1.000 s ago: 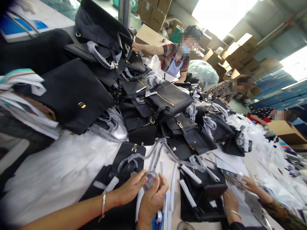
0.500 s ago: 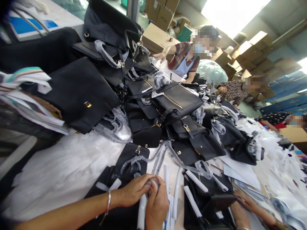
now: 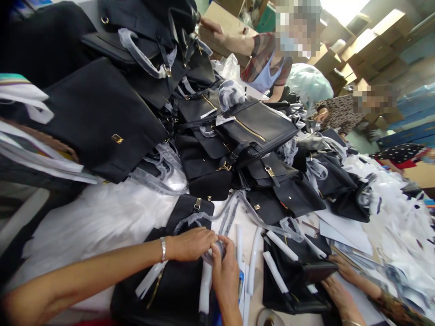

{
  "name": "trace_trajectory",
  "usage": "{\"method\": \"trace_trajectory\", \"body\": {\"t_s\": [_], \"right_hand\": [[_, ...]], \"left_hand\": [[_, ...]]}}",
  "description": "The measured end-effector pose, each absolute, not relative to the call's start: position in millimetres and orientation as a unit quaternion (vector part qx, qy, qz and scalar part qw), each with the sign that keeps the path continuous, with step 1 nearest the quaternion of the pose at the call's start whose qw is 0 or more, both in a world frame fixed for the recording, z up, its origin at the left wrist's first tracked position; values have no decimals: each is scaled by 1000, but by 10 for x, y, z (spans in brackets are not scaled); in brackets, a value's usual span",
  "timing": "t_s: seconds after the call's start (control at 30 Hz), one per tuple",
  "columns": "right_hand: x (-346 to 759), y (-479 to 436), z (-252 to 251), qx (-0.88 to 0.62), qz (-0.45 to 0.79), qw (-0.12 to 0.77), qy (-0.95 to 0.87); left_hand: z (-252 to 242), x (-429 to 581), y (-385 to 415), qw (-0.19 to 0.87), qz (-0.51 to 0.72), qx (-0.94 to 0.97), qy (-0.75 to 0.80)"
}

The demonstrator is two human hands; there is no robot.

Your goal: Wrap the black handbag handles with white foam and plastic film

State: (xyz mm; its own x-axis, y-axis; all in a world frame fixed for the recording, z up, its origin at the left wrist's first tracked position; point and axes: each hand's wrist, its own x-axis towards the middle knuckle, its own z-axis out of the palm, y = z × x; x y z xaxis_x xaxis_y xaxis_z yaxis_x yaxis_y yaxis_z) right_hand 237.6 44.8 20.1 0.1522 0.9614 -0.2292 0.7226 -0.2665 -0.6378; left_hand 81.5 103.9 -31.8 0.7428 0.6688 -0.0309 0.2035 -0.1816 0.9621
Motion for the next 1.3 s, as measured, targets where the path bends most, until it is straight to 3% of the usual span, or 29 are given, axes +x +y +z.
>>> {"method": "trace_trajectory", "body": {"t_s": [0.13,0.33,0.4,0.6,0.93,1.17,1.3], "right_hand": [[2307,520,57,-753,220,201,-586],[1961,394,-393,-783,45,300,-543],[1949,370,-415,-788,77,297,-533],[2263,477,-207,-722,311,178,-592],[1852,384,-608,-816,140,289,-481],[2176,486,-379,-745,404,232,-478],[2253,477,-412,-738,416,238,-475]], "left_hand": [[-363,839,1033,593,233,701,320],[-505,869,832,625,253,634,380],[-563,858,823,620,248,636,386],[-663,804,952,599,223,687,345],[-798,882,756,619,249,616,419],[-935,824,877,593,232,672,377],[-931,858,857,598,240,671,366]]}}
